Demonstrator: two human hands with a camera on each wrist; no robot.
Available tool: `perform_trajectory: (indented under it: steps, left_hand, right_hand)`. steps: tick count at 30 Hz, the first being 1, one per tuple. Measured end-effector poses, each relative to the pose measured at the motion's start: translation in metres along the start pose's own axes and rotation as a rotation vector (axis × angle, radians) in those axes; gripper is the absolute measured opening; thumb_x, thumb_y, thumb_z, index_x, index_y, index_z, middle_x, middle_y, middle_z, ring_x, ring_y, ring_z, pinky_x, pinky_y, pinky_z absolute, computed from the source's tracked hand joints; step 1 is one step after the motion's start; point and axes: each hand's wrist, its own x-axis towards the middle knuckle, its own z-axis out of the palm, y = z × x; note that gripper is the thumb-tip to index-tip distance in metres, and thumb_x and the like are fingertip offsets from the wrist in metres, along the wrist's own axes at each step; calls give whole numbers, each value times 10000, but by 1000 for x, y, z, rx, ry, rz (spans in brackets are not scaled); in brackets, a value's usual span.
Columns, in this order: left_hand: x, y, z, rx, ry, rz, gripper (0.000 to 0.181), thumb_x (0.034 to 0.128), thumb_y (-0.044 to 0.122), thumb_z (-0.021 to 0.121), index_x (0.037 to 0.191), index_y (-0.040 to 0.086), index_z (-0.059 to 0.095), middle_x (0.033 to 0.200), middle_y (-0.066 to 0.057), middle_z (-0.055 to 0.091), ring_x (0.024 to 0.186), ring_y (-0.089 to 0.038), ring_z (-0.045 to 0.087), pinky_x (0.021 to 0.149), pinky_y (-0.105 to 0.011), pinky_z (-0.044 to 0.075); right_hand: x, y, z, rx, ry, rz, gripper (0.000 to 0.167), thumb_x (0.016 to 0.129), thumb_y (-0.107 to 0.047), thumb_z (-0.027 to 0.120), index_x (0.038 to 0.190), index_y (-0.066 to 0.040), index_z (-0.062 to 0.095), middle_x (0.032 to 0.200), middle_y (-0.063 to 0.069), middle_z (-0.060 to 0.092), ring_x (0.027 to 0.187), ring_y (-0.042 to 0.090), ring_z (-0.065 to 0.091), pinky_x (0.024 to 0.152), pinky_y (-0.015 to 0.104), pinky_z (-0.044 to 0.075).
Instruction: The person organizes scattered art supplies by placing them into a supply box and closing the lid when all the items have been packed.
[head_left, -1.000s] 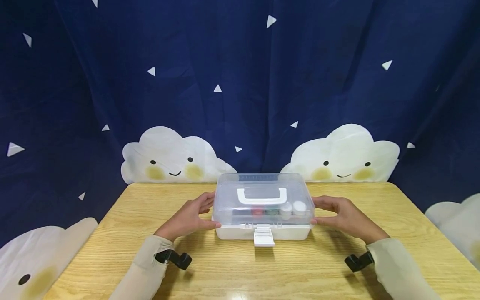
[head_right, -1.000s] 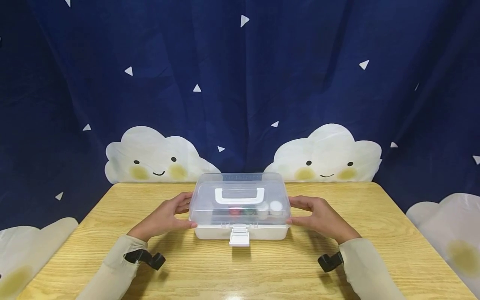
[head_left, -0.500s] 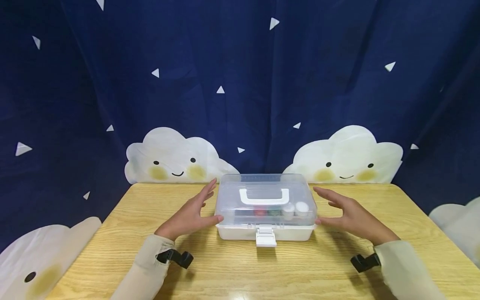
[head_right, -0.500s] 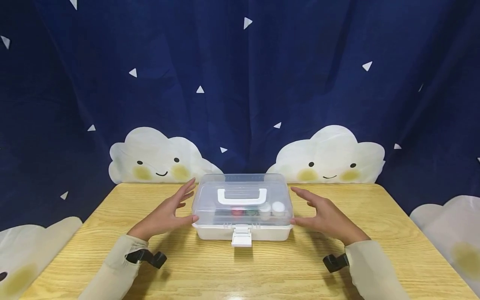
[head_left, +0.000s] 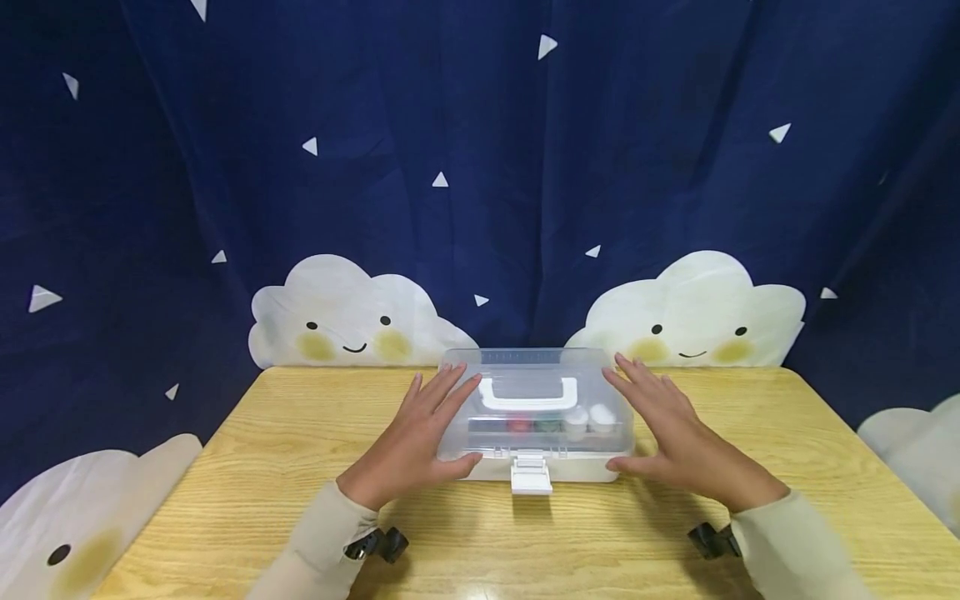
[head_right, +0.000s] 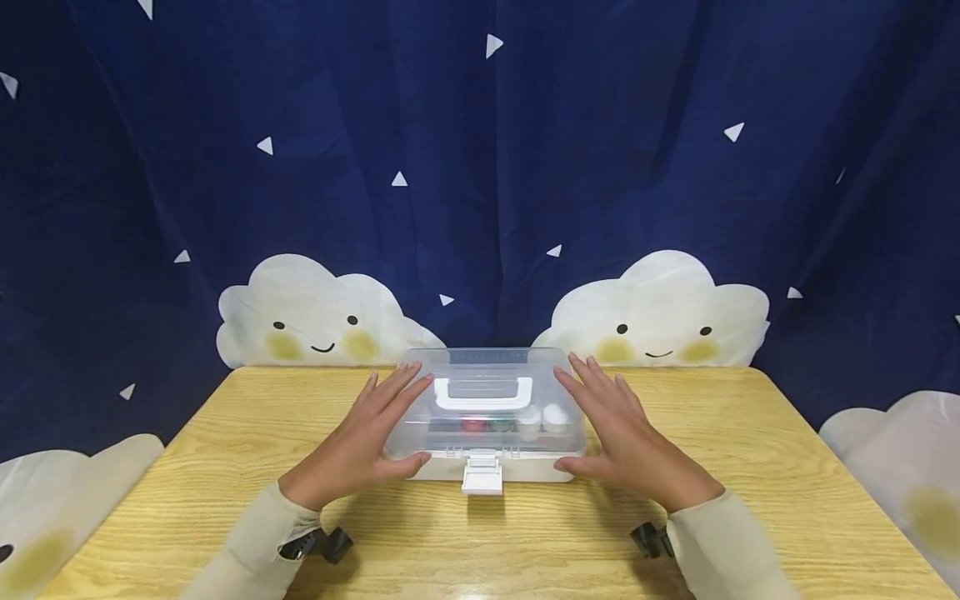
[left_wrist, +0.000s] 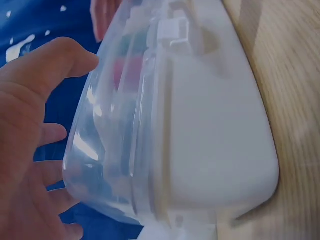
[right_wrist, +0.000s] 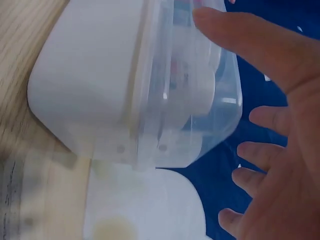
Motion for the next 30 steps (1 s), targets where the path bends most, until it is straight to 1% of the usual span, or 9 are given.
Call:
perform_trajectory:
  steps: [4, 6, 9, 15, 19, 23, 26, 30]
  left_hand:
    - [1, 8, 2, 132, -2, 42, 922, 769, 495, 725, 1515, 143, 314, 1580, -95, 226, 1440, -320, 209, 1107, -636, 108]
    - [1, 12, 3, 188, -12, 46, 938, 758, 528, 718, 1515, 151, 315, 1586, -92, 212, 1452, -308, 171, 1093, -660, 98]
    - [1, 17, 6, 250, -39, 46, 963, 749, 566, 702, 1524, 164, 297, 1589, -102, 201, 1460, -310, 126, 1063, -703, 95]
    - [3, 24, 13, 364, -89, 72, 1002, 733, 607, 699, 1531, 169, 278, 1575, -140, 228, 1447, -362, 161, 1045, -727, 87]
    - [6, 30, 18, 422, -104, 93, 1059, 715, 647, 704, 1538, 158, 253, 1581, -147, 207, 1447, -368, 155, 1051, -722, 67]
    - [11, 35, 22, 452, -94, 104, 1130, 664, 670, 736, 1538, 140, 251, 1579, -162, 205, 1443, -375, 170, 1051, -721, 78]
    - [13, 38, 24, 474, -89, 86, 1165, 631, 678, 756, 1536, 139, 256, 1573, -163, 222, 1438, -375, 186, 1053, -717, 95]
    - [15, 42, 29, 515, -105, 52, 1201, 624, 682, 760, 1547, 141, 214, 1576, -159, 215, 1440, -379, 173, 1069, -697, 96]
  right_hand:
    - [2, -8, 4, -81, -7, -33, 1033, 730, -455, 803, 1541, -158, 236, 1611, 71, 106, 1455, 372, 71, 1140, 538, -20]
    - [4, -13, 6, -115, -9, -55, 1049, 723, -474, 800, 1543, -155, 228, 1611, 74, 102, 1462, 346, 54, 1141, 532, -29]
    - [8, -19, 10, -165, -7, -79, 1092, 695, -493, 810, 1546, -151, 218, 1611, 82, 93, 1459, 358, 71, 1139, 537, -34]
    - [15, -31, 21, -252, -8, -99, 1181, 631, -553, 822, 1550, -150, 200, 1610, 107, 79, 1441, 397, 137, 1136, 561, -9]
    - [20, -36, 29, -291, -4, -129, 1208, 613, -589, 814, 1550, -137, 198, 1605, 131, 100, 1431, 409, 168, 1124, 597, 46]
    - [25, -40, 35, -320, 3, -152, 1243, 578, -593, 831, 1547, -128, 206, 1592, 164, 151, 1428, 404, 185, 1107, 623, 93]
    - [28, -43, 40, -341, 2, -161, 1265, 556, -592, 846, 1545, -121, 211, 1578, 187, 186, 1426, 404, 195, 1098, 636, 113]
    - [31, -47, 44, -371, -3, -150, 1285, 534, -602, 854, 1544, -129, 216, 1572, 189, 205, 1429, 395, 196, 1098, 639, 111]
